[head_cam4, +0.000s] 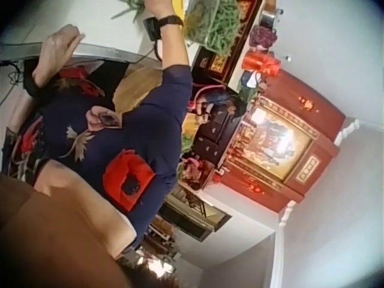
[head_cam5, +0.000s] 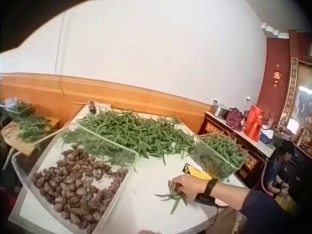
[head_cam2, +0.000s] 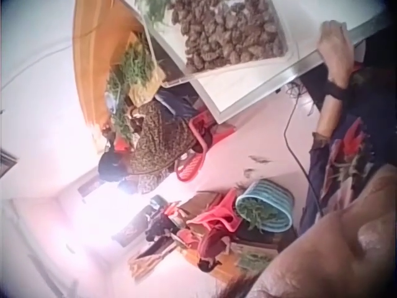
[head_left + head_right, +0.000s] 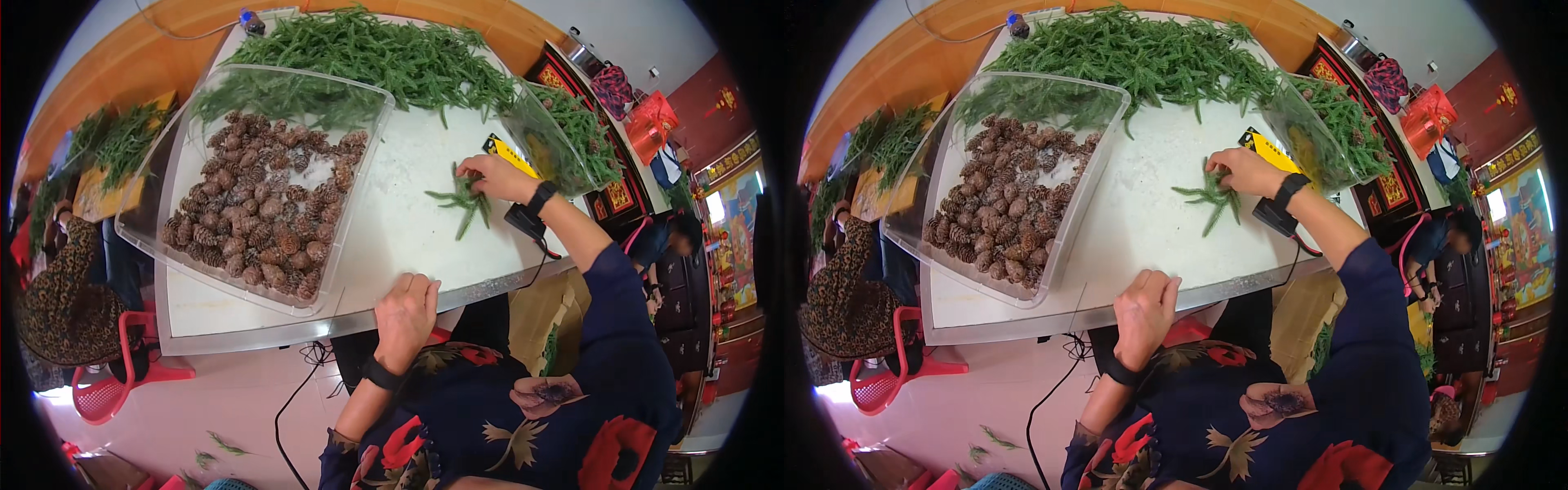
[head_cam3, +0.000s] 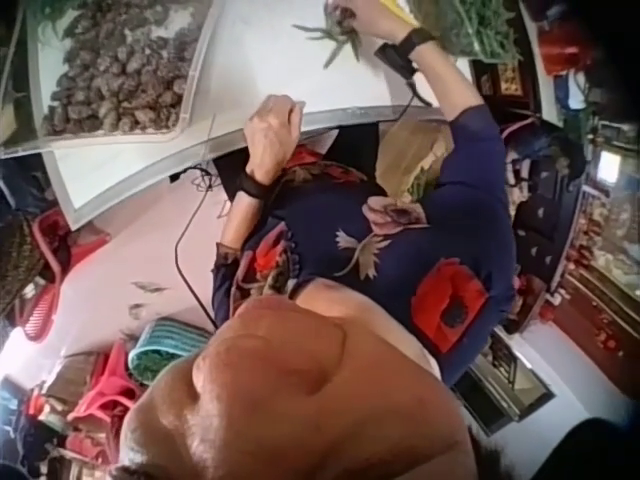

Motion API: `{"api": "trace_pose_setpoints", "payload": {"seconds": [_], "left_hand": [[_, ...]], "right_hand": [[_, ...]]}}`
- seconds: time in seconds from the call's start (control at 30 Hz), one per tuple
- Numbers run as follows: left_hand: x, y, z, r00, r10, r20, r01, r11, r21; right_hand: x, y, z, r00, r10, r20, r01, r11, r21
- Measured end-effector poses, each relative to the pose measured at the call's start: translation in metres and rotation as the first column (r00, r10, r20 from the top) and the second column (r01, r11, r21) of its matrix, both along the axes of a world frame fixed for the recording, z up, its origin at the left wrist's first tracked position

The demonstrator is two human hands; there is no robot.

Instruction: Assembling artificial plant components by wiring small brown pods to green leaf stems and trimming the wire.

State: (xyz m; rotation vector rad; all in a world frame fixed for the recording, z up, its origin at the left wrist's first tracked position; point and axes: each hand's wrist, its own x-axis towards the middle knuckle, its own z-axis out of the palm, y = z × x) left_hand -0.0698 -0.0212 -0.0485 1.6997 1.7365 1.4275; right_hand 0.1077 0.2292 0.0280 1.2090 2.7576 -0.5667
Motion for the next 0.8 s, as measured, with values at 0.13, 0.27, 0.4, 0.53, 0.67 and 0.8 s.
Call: {"api": "trace_pose_setpoints", "payload": {"seconds": [0.13, 0.27, 0.4, 0.53, 0.67, 0.8], "left_hand": [[0.005, 0.004, 0.001, 0.999, -0.006, -0.040, 0.006, 1.000, 0.000], [0.002, 0.003, -0.001, 0.999, 0.026, -0.038, -0.026, 1.000, -0.003], [0.003, 0.003, -0.005, 0.999, 0.037, -0.025, -0.037, 0.999, 0.009], [0.003, 0.001, -0.002, 0.999, 0.034, -0.019, -0.034, 0.999, 0.001], [0.005, 0.001, -0.004, 1.000, 0.024, 0.003, -0.024, 1.000, -0.005], [0.003, 0.001, -0.004, 1.000, 0.005, -0.005, -0.005, 1.000, -0.029]], "right_hand": [[-0.019, -0.007, 0.054, 0.973, 0.207, -0.106, -0.189, 0.970, 0.155], [-0.113, -0.033, 0.135, 0.894, 0.389, -0.223, -0.347, 0.915, 0.205], [-0.200, -0.059, 0.166, 0.822, 0.561, -0.096, -0.555, 0.828, 0.085], [-0.273, -0.077, 0.158, 0.746, 0.626, 0.225, -0.585, 0.779, -0.227], [-0.349, -0.055, 0.115, 0.677, 0.638, 0.368, -0.547, 0.770, -0.328], [-0.397, -0.023, 0.060, 0.611, 0.648, 0.454, -0.569, 0.759, -0.317]]}}
